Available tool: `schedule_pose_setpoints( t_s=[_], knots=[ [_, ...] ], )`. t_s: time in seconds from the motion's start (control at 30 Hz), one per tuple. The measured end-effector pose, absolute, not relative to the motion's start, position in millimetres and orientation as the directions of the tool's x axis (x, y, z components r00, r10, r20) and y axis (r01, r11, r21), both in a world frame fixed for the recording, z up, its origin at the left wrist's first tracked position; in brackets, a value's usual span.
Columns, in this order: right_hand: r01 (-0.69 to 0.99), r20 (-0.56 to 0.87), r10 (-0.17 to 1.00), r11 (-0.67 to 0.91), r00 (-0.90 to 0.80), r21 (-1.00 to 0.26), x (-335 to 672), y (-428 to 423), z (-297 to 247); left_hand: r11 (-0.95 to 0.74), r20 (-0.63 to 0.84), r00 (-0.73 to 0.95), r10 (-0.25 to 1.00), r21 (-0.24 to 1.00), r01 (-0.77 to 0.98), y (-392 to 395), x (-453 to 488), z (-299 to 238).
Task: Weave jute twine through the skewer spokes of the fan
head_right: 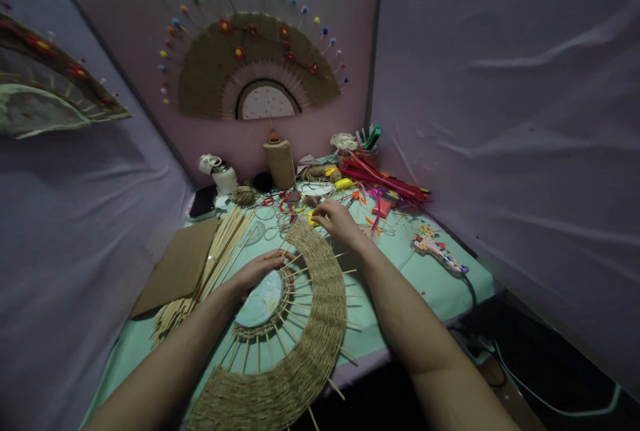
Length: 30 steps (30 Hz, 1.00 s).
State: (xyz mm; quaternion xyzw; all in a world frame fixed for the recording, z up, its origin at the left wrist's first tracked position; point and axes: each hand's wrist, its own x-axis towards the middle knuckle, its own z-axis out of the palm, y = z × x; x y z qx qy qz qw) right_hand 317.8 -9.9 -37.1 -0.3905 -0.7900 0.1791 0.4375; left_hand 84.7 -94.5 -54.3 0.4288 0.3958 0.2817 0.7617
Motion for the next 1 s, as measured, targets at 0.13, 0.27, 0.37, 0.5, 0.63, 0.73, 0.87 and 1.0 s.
schedule_pose_setpoints(
  t_s=[0.13, 0.27, 0.37, 0.5, 0.63, 0.73, 0.87, 1.0],
  knots=[
    [0.414, 0.472, 0.776, 0.625, -0.419, -0.661, 322, -13, -34, 0.478, -0.365, 0.499, 0.786, 0.871, -0.115, -94, 85, -53],
    [0.336, 0.295, 0.841, 0.468, -0.454, -0.817, 333, -14, -29, 0.465, -0.328, 0.515, 0.792, 0.871, -0.158, -94, 84, -51],
    [0.200, 0.179, 0.844, 0.316, -0.506, -0.927, 338, -16, -26, 0.445, -0.282, 0.515, 0.810, 0.867, -0.224, -94, 84, -47],
    [-0.031, 0.125, 0.776, 0.134, -0.618, -0.990, 331, -21, -28, 0.434, -0.254, 0.483, 0.838, 0.846, -0.309, -96, 85, -42],
    [-0.140, 0.135, 0.724, 0.054, -0.676, -0.989, 319, -21, -33, 0.411, -0.227, 0.466, 0.855, 0.844, -0.343, -96, 86, -44],
    [-0.086, 0.091, 0.774, 0.047, -0.627, -0.995, 317, -20, -38, 0.411, -0.232, 0.462, 0.856, 0.848, -0.335, -95, 86, -47],
    [0.035, 0.025, 0.784, 0.059, -0.620, -0.998, 316, -22, -42, 0.416, -0.262, 0.428, 0.865, 0.851, -0.319, -92, 86, -45],
    [0.051, -0.028, 0.725, 0.009, -0.688, -0.999, 312, -24, -43, 0.376, -0.270, 0.316, 0.910, 0.858, -0.351, -84, 90, -37]
  ],
)
